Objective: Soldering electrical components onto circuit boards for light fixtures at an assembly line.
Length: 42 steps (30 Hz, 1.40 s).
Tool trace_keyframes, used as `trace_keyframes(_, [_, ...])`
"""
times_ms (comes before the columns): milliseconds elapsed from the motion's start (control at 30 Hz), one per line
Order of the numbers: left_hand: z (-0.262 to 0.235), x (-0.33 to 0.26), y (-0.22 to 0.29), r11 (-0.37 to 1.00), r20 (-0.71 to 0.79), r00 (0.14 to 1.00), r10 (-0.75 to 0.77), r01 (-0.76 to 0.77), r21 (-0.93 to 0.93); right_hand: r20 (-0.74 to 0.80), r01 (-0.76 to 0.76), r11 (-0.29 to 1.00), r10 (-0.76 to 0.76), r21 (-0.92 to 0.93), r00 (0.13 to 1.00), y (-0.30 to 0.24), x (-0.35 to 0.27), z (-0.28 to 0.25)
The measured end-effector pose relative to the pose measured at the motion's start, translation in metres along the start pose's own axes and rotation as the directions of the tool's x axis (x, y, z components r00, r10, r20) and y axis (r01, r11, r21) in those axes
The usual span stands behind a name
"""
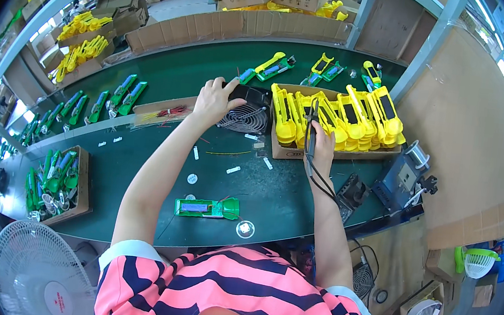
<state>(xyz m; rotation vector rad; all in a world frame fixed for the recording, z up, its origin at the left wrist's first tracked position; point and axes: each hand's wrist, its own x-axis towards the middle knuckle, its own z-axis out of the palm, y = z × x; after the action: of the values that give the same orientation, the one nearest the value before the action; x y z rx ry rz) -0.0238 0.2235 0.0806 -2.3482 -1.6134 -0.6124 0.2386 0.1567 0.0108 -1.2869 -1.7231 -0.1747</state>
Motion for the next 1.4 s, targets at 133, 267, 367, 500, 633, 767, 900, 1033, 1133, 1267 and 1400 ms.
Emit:
trace_keyframes(133, [-0.009,-0.007,0.012,0.998,-0.006,0.998,-0.056,0.056,0.034,-0.121,-0.086,0.98,0.109,0.18,0.987,-0.017,0.013,-0.018])
trace_keyframes(267, [-0.035,-0.033,0.024,0.998,-0.292,0.955,0.049,-0.06,-0.03,-0.011,-0.195,0.906,0.214,0.375,0.977,-0.038,-0.009,-0.063])
trace_keyframes(367, [-0.075,-0.09,0.037,0.9,0.254,0.967,0.011,0.102,-0.425,-0.027,-0.174,0.871,0.209,0.459,0.977,-0.056,-0.059,-0.09])
trace_keyframes(500, [-0.034,-0.181,0.058,0.799,0.424,0.905,0.008,0.25,-0.547,0.278,-0.288,0.88,0.189,0.378,0.942,-0.064,-0.118,-0.092])
trace_keyframes(633, [-0.015,-0.208,0.086,0.749,0.162,0.979,-0.126,0.201,-0.632,0.337,-0.066,0.942,-0.053,0.33,0.94,-0.05,-0.142,-0.069])
trace_keyframes(767, [-0.008,-0.202,0.105,0.554,0.061,0.951,-0.302,0.227,-0.801,0.385,-0.162,0.925,0.019,0.343,0.923,-0.048,-0.143,-0.047])
trace_keyframes(900, [-0.007,-0.198,0.106,-0.11,0.317,0.821,-0.474,0.302,-0.947,0.42,-0.224,0.876,0.027,0.428,0.907,-0.062,-0.13,-0.037])
trace_keyframes(1033, [-0.015,-0.2,0.092,-0.176,0.418,0.764,-0.491,0.383,-0.907,0.581,-0.224,0.827,-0.145,0.515,0.801,-0.063,-0.121,-0.04])
trace_keyframes(1133, [-0.026,-0.197,0.072,0.669,0.123,0.91,-0.396,0.378,-0.64,0.466,-0.121,0.796,-0.217,0.592,0.858,-0.067,-0.114,-0.046])
trace_keyframes(1267, [-0.025,-0.197,0.05,0.932,0.181,0.973,-0.142,0.193,-0.307,0.393,0.014,0.854,-0.255,0.521,0.883,-0.071,-0.107,-0.052])
trace_keyframes(1400, [-0.03,-0.186,0.05,0.961,0.429,0.901,-0.057,0.166,-0.22,0.651,-0.737,0.235,0.351,0.634,0.673,-0.094,-0.117,-0.046])
